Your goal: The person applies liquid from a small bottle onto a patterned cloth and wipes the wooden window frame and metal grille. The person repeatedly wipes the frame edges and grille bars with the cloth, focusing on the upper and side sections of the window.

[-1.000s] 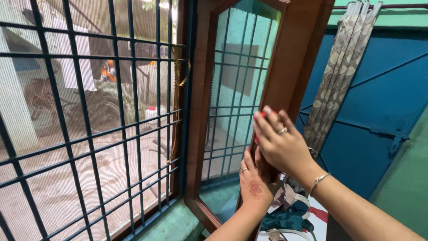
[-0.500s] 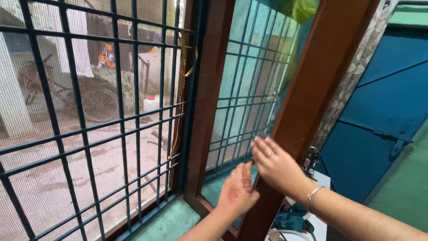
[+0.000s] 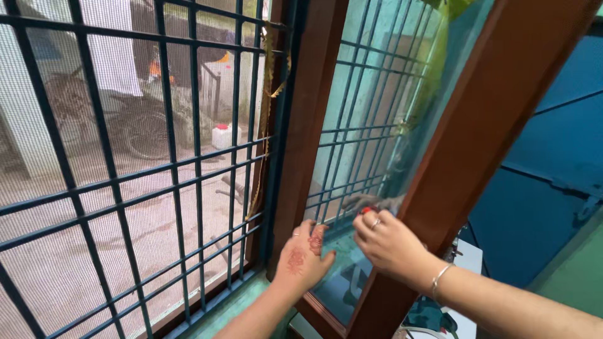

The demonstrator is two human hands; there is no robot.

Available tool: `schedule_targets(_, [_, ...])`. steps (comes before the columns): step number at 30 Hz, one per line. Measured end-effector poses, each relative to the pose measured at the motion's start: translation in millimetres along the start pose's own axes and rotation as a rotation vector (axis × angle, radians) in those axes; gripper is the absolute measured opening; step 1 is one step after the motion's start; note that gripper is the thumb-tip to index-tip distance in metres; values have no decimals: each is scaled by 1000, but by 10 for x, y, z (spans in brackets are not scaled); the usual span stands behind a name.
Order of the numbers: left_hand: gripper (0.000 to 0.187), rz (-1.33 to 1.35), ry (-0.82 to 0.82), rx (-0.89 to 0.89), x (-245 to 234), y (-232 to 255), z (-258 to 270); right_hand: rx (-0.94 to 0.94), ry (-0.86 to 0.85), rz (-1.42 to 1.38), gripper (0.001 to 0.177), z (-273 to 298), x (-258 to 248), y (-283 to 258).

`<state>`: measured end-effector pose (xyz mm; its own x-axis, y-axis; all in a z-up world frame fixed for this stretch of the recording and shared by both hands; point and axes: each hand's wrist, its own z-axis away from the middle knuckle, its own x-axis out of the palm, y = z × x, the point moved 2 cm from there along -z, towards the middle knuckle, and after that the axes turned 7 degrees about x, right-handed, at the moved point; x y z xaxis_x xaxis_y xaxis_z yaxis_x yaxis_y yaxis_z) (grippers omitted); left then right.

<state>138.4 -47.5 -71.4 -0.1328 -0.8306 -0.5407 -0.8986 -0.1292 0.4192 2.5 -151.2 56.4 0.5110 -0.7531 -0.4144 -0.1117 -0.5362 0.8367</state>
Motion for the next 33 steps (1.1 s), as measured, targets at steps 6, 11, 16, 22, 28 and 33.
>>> schedule_targets(6, [57, -28, 62, -23, -110, -248, -234, 353, -27, 59, 33, -285, -197, 659])
schedule_targets(11, [65, 56, 167, -47, -67, -274, -450, 131, -76, 180, 42, -319, 203, 69])
schedule_targets(16, [93, 43, 220, 117, -245, -425, -846, -50, -129, 98, 31, -180, 254, -210])
schedule_targets(22, [140, -285, 50, 382, -438, -621, -1418, 498, 101, 399, 33, -702, -123, 743])
schedule_targets(28, [154, -453, -113, 374, -248, -851, -1633, -39, -139, 101, 44, -519, 563, -280])
schedule_targets(33, [158, -431, -24, 470, -126, -1036, -1648, 14, -179, 258, 48, -575, 512, 74])
